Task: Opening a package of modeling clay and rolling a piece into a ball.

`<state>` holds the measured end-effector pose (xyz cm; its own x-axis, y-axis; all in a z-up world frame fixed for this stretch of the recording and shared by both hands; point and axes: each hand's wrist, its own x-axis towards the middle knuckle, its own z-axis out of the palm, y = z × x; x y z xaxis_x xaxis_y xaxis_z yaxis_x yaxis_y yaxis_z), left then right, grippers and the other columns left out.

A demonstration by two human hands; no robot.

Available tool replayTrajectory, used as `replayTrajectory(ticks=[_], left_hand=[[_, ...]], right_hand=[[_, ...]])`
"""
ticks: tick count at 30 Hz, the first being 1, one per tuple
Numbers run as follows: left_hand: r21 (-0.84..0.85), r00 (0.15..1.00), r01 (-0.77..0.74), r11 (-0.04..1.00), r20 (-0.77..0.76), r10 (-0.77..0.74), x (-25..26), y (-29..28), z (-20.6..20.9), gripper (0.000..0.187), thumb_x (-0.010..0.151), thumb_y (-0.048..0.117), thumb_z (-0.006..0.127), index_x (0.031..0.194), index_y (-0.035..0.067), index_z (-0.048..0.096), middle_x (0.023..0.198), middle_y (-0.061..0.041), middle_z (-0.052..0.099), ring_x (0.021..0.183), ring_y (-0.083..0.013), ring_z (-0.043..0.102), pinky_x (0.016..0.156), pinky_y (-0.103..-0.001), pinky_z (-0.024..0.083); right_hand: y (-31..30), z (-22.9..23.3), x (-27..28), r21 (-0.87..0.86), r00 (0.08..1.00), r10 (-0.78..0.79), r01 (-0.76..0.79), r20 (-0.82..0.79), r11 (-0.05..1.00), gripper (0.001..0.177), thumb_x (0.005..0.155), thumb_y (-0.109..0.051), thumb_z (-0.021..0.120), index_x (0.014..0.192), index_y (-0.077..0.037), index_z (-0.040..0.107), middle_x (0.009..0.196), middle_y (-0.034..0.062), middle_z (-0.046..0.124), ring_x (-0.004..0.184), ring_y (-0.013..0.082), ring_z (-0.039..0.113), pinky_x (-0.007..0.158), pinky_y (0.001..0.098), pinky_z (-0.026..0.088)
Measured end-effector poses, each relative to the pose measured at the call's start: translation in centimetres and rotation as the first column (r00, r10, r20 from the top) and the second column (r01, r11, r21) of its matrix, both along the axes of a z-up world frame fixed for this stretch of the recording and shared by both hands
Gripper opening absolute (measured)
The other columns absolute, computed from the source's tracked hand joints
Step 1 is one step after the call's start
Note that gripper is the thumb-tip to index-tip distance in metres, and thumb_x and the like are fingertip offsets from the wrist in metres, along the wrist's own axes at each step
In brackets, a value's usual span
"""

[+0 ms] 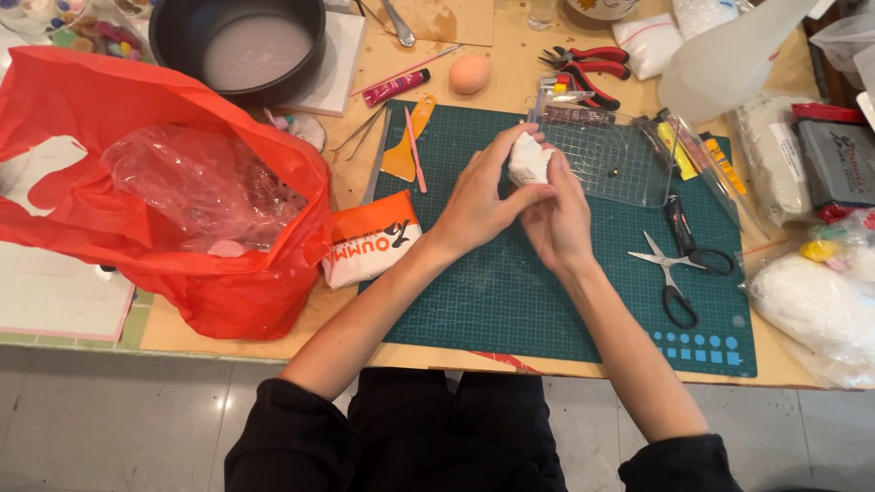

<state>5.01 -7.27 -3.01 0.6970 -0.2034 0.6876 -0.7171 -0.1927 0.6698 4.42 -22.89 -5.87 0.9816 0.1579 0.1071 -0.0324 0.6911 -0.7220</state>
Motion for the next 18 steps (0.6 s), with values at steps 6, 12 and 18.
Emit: replayTrajectory(ticks=[6,12,18], left_hand=[[-0.081,0.987,0.016,0.997,-0.156,-0.029,0.1,0.1,-0.4,0.051,0.095,0.016,0.077,0.138,0.007,0.053,0.120,-0.017,0.073,0.115,-0.0319,0.074,0.094,-0.036,0.058],[-0.061,0.968,-0.137,0.989,-0.221,0.121,0.0,0.0,0.3,0.025,0.095,0.011,0.072,0.118,0.007,0.065,0.093,-0.015,0.076,0.080,-0.0240,0.079,0.066,-0.031,0.059],[-0.086,0.933,-0.253,0.964,-0.286,0.219,1.3,0.3,-1.4,0.014,0.103,0.017,0.064,0.100,0.004,0.069,0.079,-0.015,0.074,0.064,-0.0216,0.073,0.056,-0.030,0.053]], right_hand=[[0.0,0.4,0.1,0.006,0.993,0.120,-0.120,0.016,0.993,0.047,0.114,-0.039,0.036,0.145,-0.005,0.048,0.138,0.0112,0.060,0.126,0.0227,0.058,0.110,0.0414,0.044],[0.9,0.2,-0.5,-0.211,0.989,0.115,-0.095,0.089,0.973,0.042,0.112,-0.030,0.045,0.149,-0.009,0.041,0.136,0.0094,0.057,0.121,0.0195,0.058,0.104,0.0378,0.047],[1.0,-1.8,-0.1,-0.424,0.991,0.077,-0.023,0.110,0.905,0.042,0.106,-0.015,0.058,0.143,-0.001,0.045,0.117,0.0100,0.068,0.099,0.0149,0.069,0.088,0.0314,0.059]])
